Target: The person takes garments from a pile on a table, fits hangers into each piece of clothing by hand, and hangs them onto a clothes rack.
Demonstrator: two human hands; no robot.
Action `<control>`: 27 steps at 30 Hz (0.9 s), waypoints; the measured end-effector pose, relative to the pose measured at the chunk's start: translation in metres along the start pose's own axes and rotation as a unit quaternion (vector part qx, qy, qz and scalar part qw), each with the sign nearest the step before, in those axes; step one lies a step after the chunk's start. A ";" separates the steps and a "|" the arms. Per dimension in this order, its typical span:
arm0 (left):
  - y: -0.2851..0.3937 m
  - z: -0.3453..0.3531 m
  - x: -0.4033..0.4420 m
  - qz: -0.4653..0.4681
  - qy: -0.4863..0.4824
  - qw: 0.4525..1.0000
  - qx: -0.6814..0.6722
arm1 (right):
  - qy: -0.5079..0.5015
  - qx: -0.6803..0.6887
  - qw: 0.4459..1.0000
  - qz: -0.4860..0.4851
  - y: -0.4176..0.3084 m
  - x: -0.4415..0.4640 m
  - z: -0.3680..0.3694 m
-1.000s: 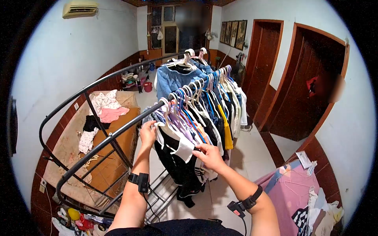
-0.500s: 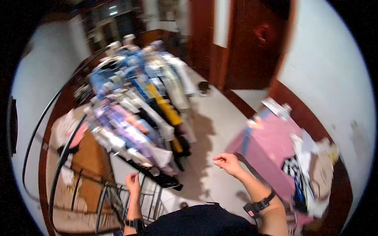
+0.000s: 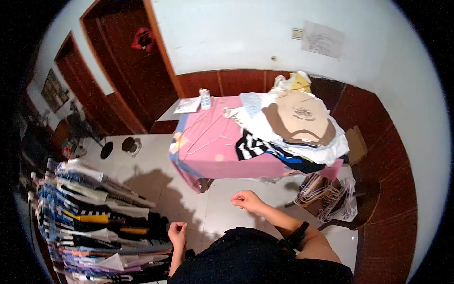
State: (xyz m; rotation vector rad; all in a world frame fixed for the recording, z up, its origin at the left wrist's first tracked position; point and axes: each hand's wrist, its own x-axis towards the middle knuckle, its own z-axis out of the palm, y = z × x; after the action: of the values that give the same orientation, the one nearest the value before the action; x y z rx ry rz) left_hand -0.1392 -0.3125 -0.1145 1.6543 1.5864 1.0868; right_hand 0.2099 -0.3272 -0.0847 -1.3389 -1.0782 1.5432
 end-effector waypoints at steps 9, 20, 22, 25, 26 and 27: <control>0.083 0.160 0.065 0.105 -0.208 0.970 -0.069 | 0.180 0.058 0.981 -0.035 -0.001 -0.058 -0.104; 0.189 0.341 0.166 0.316 -0.353 0.878 -0.065 | 0.395 0.131 0.909 -0.021 0.027 -0.087 -0.171; 0.215 0.378 0.178 0.294 -0.389 0.870 -0.072 | 0.411 0.163 0.896 -0.028 0.018 -0.085 -0.179; 0.250 0.427 0.191 0.354 -0.398 0.844 -0.060 | 0.456 0.164 0.875 0.004 0.001 -0.078 -0.192; 0.259 0.441 0.194 0.330 -0.433 0.838 -0.026 | 0.451 0.170 0.876 -0.005 0.002 -0.073 -0.197; 0.265 0.458 0.197 0.342 -0.436 0.833 0.003 | 0.446 0.176 0.877 -0.015 -0.002 -0.067 -0.202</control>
State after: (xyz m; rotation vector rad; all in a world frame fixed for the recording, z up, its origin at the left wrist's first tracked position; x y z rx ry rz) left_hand 0.3796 -0.0933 -0.0799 2.3174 0.3999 0.4346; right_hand 0.4178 -0.3710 -0.0768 -1.5014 -0.2154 0.8396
